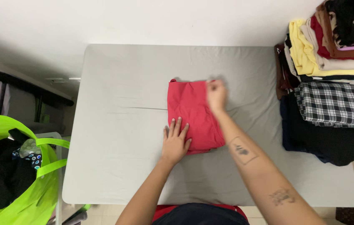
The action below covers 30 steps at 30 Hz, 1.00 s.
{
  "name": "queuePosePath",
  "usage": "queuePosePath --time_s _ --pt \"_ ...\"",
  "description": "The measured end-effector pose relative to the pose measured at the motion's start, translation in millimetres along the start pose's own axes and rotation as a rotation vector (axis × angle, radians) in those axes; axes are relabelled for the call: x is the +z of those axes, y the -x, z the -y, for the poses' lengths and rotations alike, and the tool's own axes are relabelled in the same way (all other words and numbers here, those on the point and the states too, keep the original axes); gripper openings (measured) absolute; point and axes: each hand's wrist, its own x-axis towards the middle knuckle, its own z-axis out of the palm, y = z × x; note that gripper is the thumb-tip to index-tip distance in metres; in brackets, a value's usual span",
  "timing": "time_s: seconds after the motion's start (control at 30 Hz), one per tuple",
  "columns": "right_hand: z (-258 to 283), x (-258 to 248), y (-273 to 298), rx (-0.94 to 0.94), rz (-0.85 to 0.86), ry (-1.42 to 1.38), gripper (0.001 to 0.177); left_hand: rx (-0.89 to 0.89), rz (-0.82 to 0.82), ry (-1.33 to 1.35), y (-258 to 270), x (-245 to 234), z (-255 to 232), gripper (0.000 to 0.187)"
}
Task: The person folds a plaid skirt, a pink top, and a black garment by hand on a table and places them onto a stack of folded laundry.
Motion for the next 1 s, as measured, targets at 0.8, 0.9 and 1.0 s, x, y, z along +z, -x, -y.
queuePosePath --time_s 0.8,0.9,1.0 --pt "82 -22 44 -0.444 0.909 0.477 0.038 -0.238 0.192 0.022 -43 -32 16 0.068" --pt "77 -21 44 -0.459 0.851 0.357 0.051 -0.228 0.173 0.037 -43 -29 17 0.067" --pt "73 -17 42 -0.476 0.888 0.382 0.047 -0.228 0.182 0.032 -43 -26 19 0.068"
